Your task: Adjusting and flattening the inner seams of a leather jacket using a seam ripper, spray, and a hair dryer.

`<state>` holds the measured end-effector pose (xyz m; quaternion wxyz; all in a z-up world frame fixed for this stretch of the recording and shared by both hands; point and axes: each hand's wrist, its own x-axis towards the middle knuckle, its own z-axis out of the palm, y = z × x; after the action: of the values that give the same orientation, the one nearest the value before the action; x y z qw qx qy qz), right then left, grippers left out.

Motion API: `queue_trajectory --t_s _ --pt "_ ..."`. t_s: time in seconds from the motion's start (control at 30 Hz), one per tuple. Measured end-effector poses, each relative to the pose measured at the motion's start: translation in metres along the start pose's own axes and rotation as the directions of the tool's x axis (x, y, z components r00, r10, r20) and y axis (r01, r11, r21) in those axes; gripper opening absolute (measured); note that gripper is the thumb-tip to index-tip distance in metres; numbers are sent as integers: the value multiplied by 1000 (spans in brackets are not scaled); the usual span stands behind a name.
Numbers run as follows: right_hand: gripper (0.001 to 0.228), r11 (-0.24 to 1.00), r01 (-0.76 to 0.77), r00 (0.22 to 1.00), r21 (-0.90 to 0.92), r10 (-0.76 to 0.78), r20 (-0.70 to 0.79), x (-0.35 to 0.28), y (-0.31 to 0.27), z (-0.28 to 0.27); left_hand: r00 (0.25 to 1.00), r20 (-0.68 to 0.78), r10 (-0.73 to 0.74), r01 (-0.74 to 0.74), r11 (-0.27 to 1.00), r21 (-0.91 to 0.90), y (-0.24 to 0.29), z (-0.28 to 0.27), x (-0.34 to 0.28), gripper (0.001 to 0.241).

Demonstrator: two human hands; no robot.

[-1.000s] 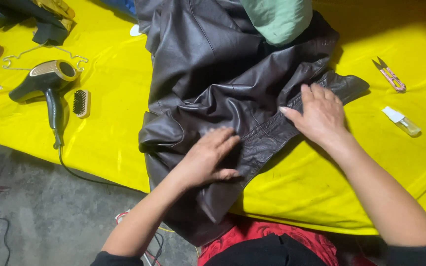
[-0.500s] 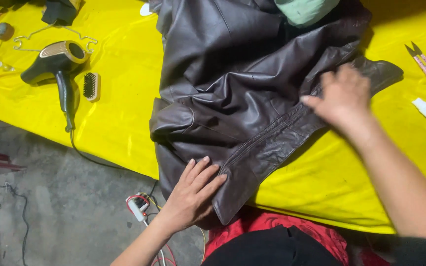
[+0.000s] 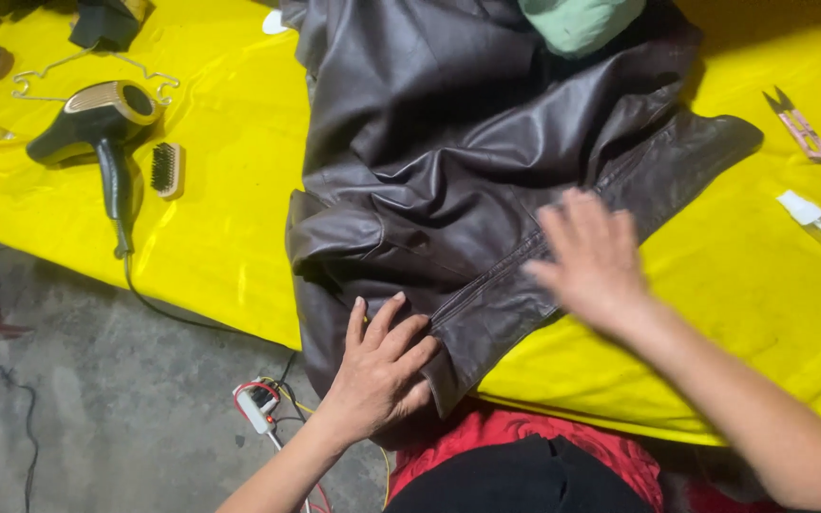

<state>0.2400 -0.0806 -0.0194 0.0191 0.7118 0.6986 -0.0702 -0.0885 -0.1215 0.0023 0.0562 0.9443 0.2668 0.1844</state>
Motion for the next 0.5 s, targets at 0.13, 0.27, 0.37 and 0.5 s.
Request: queue_trajectory --t_s 0.13,0.27,0.37,0.5 --pt "67 855 518 837 -22 -512 -194 -42 -46 21 999 8 -31 31 1000 7 3 6 0 59" --pt "74 883 381 875 275 -440 200 -34 -26 -21 995 -45 -87 86 996 -36 -2 12 -9 37" --pt "81 995 93 995 25 -94 46 -7 45 -20 990 -79 -116 111 992 -65 -1 12 -8 31" --pt "77 955 -252 966 155 238 104 12 92 -13 988 -76 -133 126 988 -86 4 12 -3 27"
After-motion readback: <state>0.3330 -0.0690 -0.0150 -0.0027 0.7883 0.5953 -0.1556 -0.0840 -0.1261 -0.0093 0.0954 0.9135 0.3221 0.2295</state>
